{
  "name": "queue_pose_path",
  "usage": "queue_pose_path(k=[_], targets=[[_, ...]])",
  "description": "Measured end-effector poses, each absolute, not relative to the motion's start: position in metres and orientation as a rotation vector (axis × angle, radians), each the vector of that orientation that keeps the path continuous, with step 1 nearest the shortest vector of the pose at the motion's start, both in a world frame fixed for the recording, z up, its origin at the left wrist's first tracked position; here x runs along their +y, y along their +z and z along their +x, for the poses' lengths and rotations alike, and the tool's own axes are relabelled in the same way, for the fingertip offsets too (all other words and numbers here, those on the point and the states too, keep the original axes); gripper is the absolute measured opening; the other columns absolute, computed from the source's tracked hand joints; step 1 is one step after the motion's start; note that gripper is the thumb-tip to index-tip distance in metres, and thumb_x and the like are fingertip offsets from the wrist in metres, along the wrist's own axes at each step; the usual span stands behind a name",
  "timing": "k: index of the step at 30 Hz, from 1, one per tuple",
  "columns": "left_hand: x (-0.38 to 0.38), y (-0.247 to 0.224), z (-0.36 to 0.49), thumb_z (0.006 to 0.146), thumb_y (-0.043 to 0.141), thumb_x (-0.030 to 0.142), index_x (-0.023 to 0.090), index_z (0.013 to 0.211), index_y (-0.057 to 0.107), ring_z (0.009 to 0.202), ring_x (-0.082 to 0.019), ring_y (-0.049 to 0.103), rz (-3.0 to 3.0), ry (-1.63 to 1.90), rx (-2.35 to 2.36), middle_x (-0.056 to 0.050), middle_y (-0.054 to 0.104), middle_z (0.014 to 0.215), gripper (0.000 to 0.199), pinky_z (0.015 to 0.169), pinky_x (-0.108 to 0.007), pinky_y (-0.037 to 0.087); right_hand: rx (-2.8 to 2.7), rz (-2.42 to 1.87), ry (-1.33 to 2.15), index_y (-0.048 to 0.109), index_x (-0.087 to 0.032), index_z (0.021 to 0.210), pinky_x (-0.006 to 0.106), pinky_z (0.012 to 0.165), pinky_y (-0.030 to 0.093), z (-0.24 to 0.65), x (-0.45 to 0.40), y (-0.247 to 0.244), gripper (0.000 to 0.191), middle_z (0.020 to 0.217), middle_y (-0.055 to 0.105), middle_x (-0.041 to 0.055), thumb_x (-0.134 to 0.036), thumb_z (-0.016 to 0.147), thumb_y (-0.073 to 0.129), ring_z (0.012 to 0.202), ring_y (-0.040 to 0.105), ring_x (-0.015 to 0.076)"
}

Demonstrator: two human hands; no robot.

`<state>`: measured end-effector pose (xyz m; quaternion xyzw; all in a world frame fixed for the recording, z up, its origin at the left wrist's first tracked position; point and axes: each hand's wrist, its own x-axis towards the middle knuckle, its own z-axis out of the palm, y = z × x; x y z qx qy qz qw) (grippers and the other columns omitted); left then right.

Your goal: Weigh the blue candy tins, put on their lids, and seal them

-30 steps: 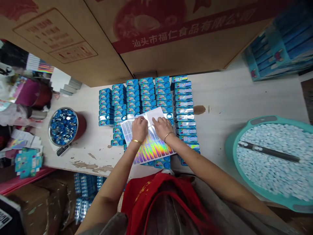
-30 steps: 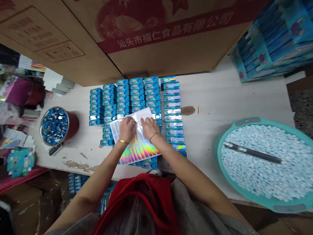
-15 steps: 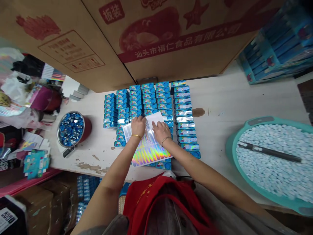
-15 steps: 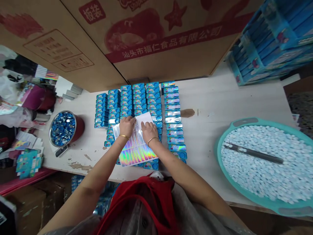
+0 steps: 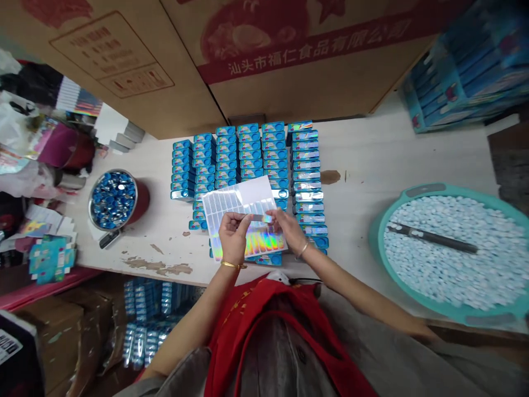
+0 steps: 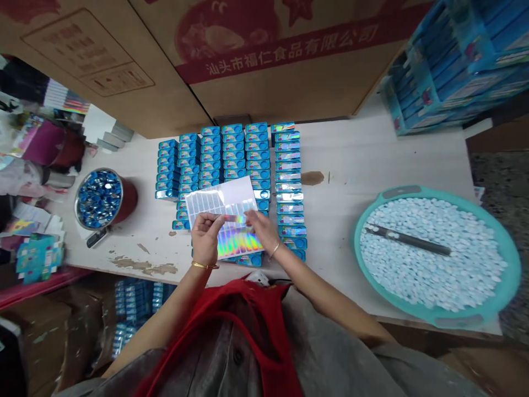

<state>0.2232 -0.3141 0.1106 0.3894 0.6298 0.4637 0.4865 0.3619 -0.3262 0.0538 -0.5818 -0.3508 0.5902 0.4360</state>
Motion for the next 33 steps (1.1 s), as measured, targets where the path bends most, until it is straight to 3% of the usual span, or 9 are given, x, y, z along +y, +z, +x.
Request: queue_pose_path(k=[4,7,11,18,28,33], targets=[[-0.343,0.1,0.25,0.066,0.076,0.031,0.018,0.071,0.053,0.064,-0.009,0.054,0.867,0.973,1.424,0.004,0.057,0.066,0.027,0.066,-0.022,0.043,-0.67,-1.403,1.479,0.062,-0.02,0.079,0.027,0.061,0.043,0.384,-0.387,0.072,0.039,0.069,0.062,0.0005,-0.059,0.077,0.061,0.064,0.055,0.0146],[-0.369,0.085,0.27,0.067,0.074,0.032,0.017,0.068,0.055,0.059,-0.008,0.049,0.888,0.814,1.355,0.005,0.054,0.062,0.024,0.06,-0.022,0.04,-0.654,-1.488,1.378,0.06,-0.02,0.073,0.026,0.061,0.041,0.411,-0.42,0.074,0.034,0.066,0.06,-0.0005,-0.054,0.079,0.061,0.061,0.051,0.0133],[-0.385,0.064,0.295,0.071,0.068,0.028,0.018,0.065,0.056,0.063,-0.01,0.048,1.126,0.669,1.336,0.003,0.053,0.065,0.017,0.065,-0.024,0.039,-0.807,-1.655,1.225,0.055,-0.02,0.065,0.026,0.059,0.037,0.448,-0.447,0.063,0.034,0.058,0.05,-0.0026,-0.05,0.083,0.056,0.058,0.045,0.0127],[-0.375,0.047,0.33,0.077,0.063,0.021,0.02,0.068,0.06,0.091,-0.02,0.053,1.812,0.434,1.557,-0.003,0.06,0.087,0.009,0.079,-0.034,0.034,-1.194,-1.937,0.891,0.058,-0.019,0.07,0.026,0.056,0.032,0.484,-0.447,0.03,0.032,0.058,0.049,-0.0016,-0.042,0.089,0.045,0.056,0.043,0.0136],[-0.38,0.037,0.339,0.079,0.059,0.021,0.021,0.075,0.056,0.096,-0.024,0.051,2.075,0.198,1.589,-0.005,0.058,0.097,0.005,0.075,-0.036,0.032,-1.44,-2.07,0.781,0.062,-0.019,0.071,0.029,0.064,0.035,0.494,-0.443,0.003,0.033,0.067,0.063,0.0053,-0.036,0.09,0.041,0.065,0.053,0.0179],[-0.374,0.039,0.336,0.078,0.062,0.025,0.02,0.095,0.052,0.099,-0.025,0.051,1.99,0.181,1.658,-0.007,0.056,0.1,0.021,0.08,-0.038,0.035,-1.063,-1.96,0.866,0.068,-0.017,0.095,0.028,0.058,0.042,0.481,-0.45,-0.007,0.031,0.068,0.061,0.0023,-0.041,0.086,0.05,0.06,0.053,0.0159]])
